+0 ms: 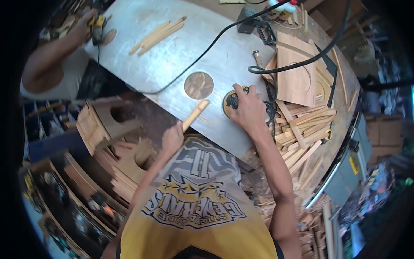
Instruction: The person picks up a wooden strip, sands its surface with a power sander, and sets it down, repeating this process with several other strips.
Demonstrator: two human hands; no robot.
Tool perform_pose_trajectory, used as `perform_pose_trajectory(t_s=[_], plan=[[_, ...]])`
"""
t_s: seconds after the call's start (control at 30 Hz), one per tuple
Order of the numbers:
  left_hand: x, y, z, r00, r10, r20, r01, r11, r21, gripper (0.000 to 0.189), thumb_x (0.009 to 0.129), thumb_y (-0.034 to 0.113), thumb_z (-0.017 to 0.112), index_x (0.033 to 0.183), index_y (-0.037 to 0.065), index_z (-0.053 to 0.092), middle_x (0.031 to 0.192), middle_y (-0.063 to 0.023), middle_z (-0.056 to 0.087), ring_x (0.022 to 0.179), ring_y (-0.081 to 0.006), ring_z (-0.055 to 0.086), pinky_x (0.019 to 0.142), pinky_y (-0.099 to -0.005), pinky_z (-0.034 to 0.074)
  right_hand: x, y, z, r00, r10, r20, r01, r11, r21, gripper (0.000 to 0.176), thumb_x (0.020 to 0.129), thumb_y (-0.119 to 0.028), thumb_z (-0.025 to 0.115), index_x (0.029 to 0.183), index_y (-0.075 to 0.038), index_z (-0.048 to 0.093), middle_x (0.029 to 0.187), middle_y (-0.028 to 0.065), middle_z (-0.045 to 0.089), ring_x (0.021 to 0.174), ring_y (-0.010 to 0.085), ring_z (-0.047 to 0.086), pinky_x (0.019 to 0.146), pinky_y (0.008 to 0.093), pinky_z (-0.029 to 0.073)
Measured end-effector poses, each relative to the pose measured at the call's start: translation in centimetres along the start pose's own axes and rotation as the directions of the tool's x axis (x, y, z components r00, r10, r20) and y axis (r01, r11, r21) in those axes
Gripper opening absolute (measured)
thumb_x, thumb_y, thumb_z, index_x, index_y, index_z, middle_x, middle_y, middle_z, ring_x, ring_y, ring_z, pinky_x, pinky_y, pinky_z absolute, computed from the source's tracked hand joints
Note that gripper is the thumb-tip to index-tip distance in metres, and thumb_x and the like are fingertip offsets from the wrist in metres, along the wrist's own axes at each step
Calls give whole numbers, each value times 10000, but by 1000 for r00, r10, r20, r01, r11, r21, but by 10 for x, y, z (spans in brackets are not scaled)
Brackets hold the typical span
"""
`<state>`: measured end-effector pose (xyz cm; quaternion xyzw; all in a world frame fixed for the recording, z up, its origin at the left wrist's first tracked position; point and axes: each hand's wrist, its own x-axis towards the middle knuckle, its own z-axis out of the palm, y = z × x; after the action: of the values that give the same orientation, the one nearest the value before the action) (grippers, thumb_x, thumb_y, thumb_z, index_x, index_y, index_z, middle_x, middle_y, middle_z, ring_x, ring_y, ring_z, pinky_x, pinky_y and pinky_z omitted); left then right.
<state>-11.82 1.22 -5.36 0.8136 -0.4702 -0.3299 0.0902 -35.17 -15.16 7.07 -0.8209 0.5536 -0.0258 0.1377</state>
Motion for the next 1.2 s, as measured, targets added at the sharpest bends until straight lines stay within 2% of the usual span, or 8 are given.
perform_pose_trajectory(t_s=[0.17, 0.23, 0.3, 0.37, 0.6, 0.77, 1.1, 1.2], plan=[[-3, 9, 11, 994, -65, -83, 69, 997, 43, 595, 1088, 394, 299, 956, 1, 724, 869, -317, 694, 851, -513, 677, 827, -611, 522, -18, -28, -19, 992, -103, 75, 103, 995, 14, 579, 760, -263, 787, 1296, -191, 583, 1100, 204, 560, 982, 424, 629, 806, 504, 548], [-1, 11, 14, 995, -67, -75, 73, 995, 67, 602, 1090, 411, 270, 1042, 2, 710, 929, -331, 687, 913, -516, 663, 868, -605, 508, -16, -41, -14, 964, -267, -23, 267, 963, 40, 569, 738, -236, 794, 1261, -182, 579, 1077, 219, 539, 880, 432, 638, 670, 495, 566], [5, 13, 15, 994, -48, -97, 54, 997, 51, 603, 1089, 418, 266, 1058, 12, 710, 941, -328, 691, 918, -519, 663, 866, -608, 507, -12, -63, -7, 961, -277, 19, 277, 961, 9, 572, 725, -230, 802, 1250, -186, 580, 1062, 221, 537, 869, 427, 637, 653, 484, 568], [11, 14, 11, 998, -44, -33, 46, 998, 50, 602, 1089, 418, 264, 1060, 19, 714, 946, -327, 691, 917, -521, 663, 865, -607, 507, -9, -81, 3, 953, -271, 136, 275, 961, -17, 571, 765, -254, 784, 1292, -208, 567, 1087, 211, 546, 910, 438, 636, 750, 509, 562], [13, 0, 8, 995, 15, -103, -19, 999, -35, 625, 1090, 400, 285, 946, -10, 734, 909, -327, 694, 874, -493, 686, 838, -585, 530, -8, -98, 10, 962, -238, 132, 252, 963, -98, 574, 769, -253, 776, 1301, -205, 566, 1078, 223, 541, 901, 443, 640, 733, 508, 560], [16, 6, -9, 999, 49, 7, -48, 997, -61, 687, 1090, 457, 280, 906, -19, 739, 932, -320, 700, 917, -490, 682, 854, -570, 521, -10, -110, 17, 964, -234, 129, 246, 965, -94, 550, 769, -265, 775, 1276, -191, 575, 1061, 219, 543, 874, 441, 642, 726, 507, 559], [27, 8, -4, 995, -56, 77, 63, 993, -96, 822, 1079, 548, 179, 917, -26, 746, 967, -321, 703, 976, -510, 672, 900, -601, 498, -15, -132, 26, 949, -259, 179, 271, 962, -41, 540, 754, -250, 781, 1246, -173, 571, 1124, 242, 535, 895, 470, 635, 672, 542, 565], [26, 9, -3, 993, -68, 101, 74, 995, -62, 797, 1089, 509, 145, 998, -8, 745, 1000, -309, 710, 1011, -512, 668, 879, -606, 513, -19, -127, 35, 942, -326, 79, 321, 944, 75, 510, 758, -263, 780, 1215, -149, 584, 1141, 273, 543, 901, 495, 630, 663, 537, 566]])
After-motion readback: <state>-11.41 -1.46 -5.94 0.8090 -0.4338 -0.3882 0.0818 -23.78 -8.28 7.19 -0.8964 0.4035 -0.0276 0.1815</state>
